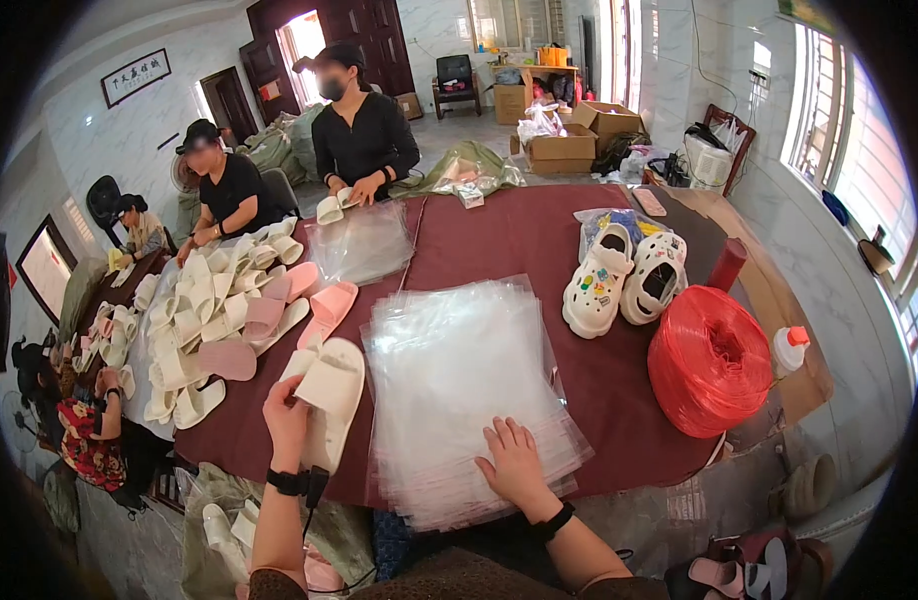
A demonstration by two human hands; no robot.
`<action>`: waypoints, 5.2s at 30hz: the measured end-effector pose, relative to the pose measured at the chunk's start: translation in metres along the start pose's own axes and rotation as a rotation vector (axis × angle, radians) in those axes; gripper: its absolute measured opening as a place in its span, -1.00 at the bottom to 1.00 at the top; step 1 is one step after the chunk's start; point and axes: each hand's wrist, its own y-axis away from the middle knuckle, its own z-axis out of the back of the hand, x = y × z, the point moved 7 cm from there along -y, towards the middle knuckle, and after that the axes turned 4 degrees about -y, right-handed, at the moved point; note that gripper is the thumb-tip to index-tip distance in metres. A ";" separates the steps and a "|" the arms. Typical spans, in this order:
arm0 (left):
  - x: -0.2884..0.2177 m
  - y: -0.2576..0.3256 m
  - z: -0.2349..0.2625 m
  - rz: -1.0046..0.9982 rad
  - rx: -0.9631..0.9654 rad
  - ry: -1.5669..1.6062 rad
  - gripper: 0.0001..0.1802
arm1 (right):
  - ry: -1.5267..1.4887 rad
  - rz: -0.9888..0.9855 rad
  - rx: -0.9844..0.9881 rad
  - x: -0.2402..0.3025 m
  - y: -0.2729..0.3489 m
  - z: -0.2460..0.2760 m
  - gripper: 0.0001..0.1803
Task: Packing pairs of sandals into clear plastic bags and sealing them.
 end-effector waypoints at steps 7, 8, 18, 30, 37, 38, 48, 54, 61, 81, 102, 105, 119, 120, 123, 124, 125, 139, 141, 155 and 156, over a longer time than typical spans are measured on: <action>-0.079 0.046 -0.072 -0.089 0.067 0.103 -0.65 | -0.128 0.046 -0.059 -0.002 -0.006 0.006 -0.48; -0.080 0.050 -0.089 -0.071 0.082 0.146 -0.65 | -0.122 0.046 -0.054 0.001 -0.006 0.010 -0.48; -0.068 0.119 -0.173 0.011 0.481 0.054 -0.22 | -0.518 -0.259 -0.274 -0.006 0.005 0.063 -0.47; -0.022 0.156 -0.152 -0.469 0.660 -0.420 -0.18 | 0.091 -0.234 0.115 -0.031 -0.037 0.034 -0.27; -0.013 0.152 -0.151 -0.424 0.666 -0.395 -0.21 | 0.310 -0.208 0.239 -0.038 -0.062 0.036 -0.15; -0.009 0.151 -0.152 -0.402 0.675 -0.402 -0.21 | 0.339 -0.206 0.298 -0.040 -0.064 0.034 -0.14; -0.017 0.154 -0.157 -0.498 0.646 -0.463 -0.18 | 0.078 -0.289 0.181 -0.033 -0.109 0.001 -0.23; -0.008 0.158 -0.159 -0.552 0.680 -0.511 -0.12 | 0.016 -0.268 0.048 -0.028 -0.117 -0.021 -0.34; -0.006 0.157 -0.161 -0.511 0.676 -0.516 -0.09 | -0.055 -0.122 -0.114 -0.030 -0.130 -0.033 -0.66; -0.005 0.150 -0.160 -0.554 0.677 -0.707 -0.06 | -0.079 -0.193 -0.168 -0.051 -0.118 -0.019 -0.59; -0.027 0.124 -0.148 -0.416 0.800 -0.952 -0.14 | -0.388 -0.491 -0.674 -0.069 -0.063 0.099 -0.61; -0.026 0.125 -0.143 -0.436 0.782 -0.936 -0.17 | -0.294 -0.344 -0.391 -0.037 -0.062 0.075 -0.61; -0.057 0.171 -0.157 -0.589 0.880 -0.318 -0.35 | -0.039 -0.263 -0.193 -0.054 -0.040 0.010 -0.54; -0.055 0.171 -0.158 -0.592 0.880 -0.316 -0.35 | -0.053 -0.266 -0.191 -0.057 -0.040 0.010 -0.54; -0.043 0.173 -0.159 -0.597 0.857 -0.263 -0.33 | -0.118 -0.329 -0.196 -0.064 -0.038 0.014 -0.57; -0.040 0.173 -0.158 -0.573 0.850 -0.261 -0.34 | -0.120 -0.329 -0.195 -0.063 -0.037 0.015 -0.57; -0.037 0.173 -0.157 -0.545 0.842 -0.259 -0.35 | -0.164 -0.350 -0.259 -0.063 -0.035 0.024 -0.58; -0.036 0.147 -0.169 -0.309 0.824 -0.349 -0.41 | -0.564 -0.511 -0.713 -0.100 0.022 0.129 -0.79; -0.029 0.149 -0.175 -0.493 0.754 -0.361 -0.43 | -0.552 -0.499 -0.705 -0.108 0.036 0.132 -0.74; -0.016 0.072 -0.198 -0.050 0.678 -0.137 0.31 | -0.524 -0.332 -0.721 -0.044 0.035 0.144 -0.67; -0.010 0.066 -0.201 0.023 0.675 -0.115 0.33 | -0.492 -0.333 -0.658 -0.040 0.034 0.138 -0.66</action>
